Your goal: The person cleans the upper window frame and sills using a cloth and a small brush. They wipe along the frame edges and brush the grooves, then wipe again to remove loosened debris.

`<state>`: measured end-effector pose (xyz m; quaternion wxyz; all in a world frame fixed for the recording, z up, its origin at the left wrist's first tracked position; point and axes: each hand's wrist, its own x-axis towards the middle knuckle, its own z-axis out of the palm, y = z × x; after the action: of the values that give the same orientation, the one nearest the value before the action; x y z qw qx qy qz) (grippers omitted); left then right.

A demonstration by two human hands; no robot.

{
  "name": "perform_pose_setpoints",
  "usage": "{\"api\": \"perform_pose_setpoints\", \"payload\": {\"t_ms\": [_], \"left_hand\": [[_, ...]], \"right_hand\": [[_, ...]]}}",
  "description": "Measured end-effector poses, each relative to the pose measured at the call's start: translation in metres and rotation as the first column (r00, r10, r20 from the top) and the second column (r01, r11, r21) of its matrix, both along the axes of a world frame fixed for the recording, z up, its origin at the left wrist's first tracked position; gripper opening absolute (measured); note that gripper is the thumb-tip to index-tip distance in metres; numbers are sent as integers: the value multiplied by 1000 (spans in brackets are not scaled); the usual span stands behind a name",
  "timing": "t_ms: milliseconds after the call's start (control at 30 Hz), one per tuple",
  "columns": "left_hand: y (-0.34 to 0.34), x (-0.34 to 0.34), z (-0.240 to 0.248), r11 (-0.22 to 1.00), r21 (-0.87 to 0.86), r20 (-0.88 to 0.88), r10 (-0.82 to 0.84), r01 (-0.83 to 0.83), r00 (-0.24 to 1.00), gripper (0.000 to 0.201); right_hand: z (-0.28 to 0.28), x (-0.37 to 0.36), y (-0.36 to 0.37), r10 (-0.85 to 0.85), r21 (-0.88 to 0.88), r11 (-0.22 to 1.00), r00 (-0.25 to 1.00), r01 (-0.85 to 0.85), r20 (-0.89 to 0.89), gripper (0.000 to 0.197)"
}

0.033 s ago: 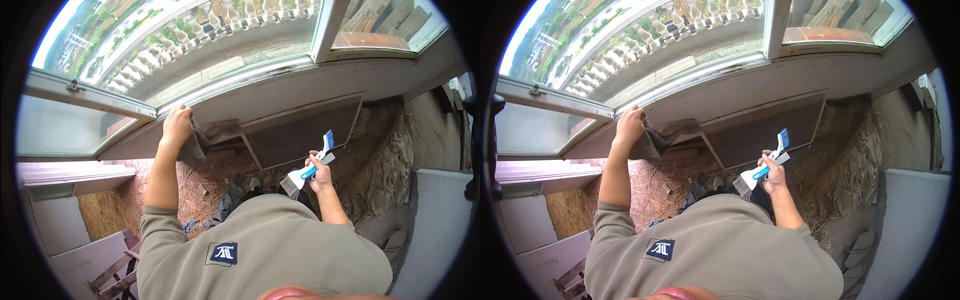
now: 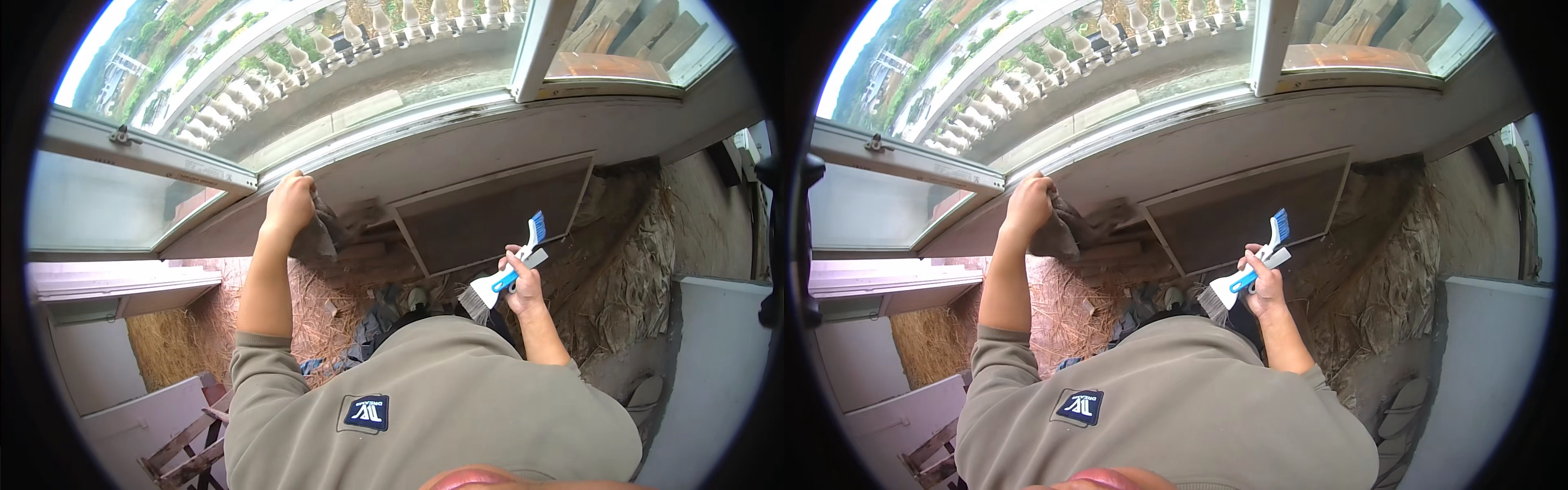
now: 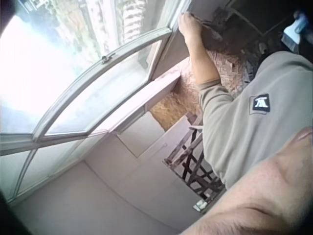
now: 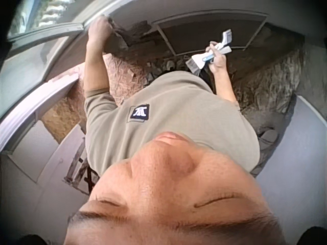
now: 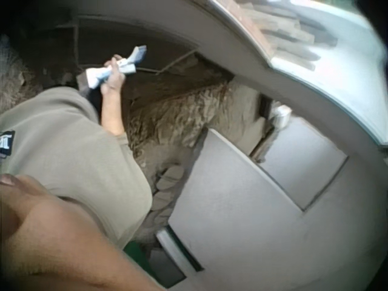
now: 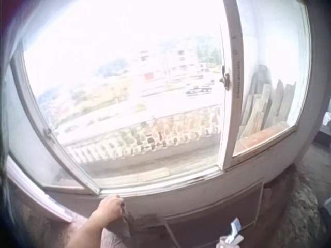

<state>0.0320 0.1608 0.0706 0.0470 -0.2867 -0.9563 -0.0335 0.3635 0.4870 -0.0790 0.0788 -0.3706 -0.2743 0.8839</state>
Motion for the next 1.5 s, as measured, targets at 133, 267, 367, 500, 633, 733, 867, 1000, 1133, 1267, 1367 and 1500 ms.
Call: {"api": "perform_pose_setpoints", "payload": {"t_ms": [133, 267, 367, 500, 633, 733, 867, 1000, 1133, 1267, 1367, 1500], "left_hand": [[-4, -44, -23, 884, 466, -401, 166, 44, 901, 23], [10, -67, -68, 878, 311, -232, 443, -365, 866, 24], [37, -70, -92, 871, 355, -370, 464, -339, 805, 14], [110, -62, -90, 907, 369, -345, 337, -204, 876, 15], [163, -51, -65, 633, 758, 206, -1, -159, 979, 22], [157, -33, -50, 365, 897, 378, -345, -248, 859, 26], [109, 7, -49, 577, 815, 69, -197, 59, 978, 24], [32, -6, -42, 537, 838, -220, 167, 99, 961, 26], [-24, -48, -56, 744, 665, -453, 328, 69, 829, 25], [-33, -65, -84, 824, 564, -347, 191, 42, 918, 21], [-25, -68, -91, 846, 530, -354, 160, 56, 921, 19], [1, -64, -89, 961, 273, -481, 170, -38, 860, 14]], "right_hand": [[0, -5, -11, 1, 35, 999, 1000, -1, 9, 21], [-5, -14, -37, 15, 55, 998, 1000, -16, 15, 22], [-9, -12, -44, -8, 37, 999, 999, 6, 54, 20], [-12, -3, -43, -24, 42, 999, 997, 22, 69, 21], [-12, 4, -42, -33, 72, 997, 995, 26, 96, 23], [-10, 2, -43, -27, 119, 993, 998, 20, 59, 23], [-4, 4, -50, -40, 142, 989, 997, 32, 59, 23], [-2, 8, -60, -53, 135, 990, 996, 43, 66, 22], [-8, 18, -66, -69, 157, 986, 993, 53, 94, 21], [-15, 26, -69, -95, 139, 987, 991, 81, 93, 19], [-19, 28, -68, -105, 102, 990, 988, 93, 115, 19], [-23, 27, -63, -96, 81, 993, 985, 85, 140, 20]]}}
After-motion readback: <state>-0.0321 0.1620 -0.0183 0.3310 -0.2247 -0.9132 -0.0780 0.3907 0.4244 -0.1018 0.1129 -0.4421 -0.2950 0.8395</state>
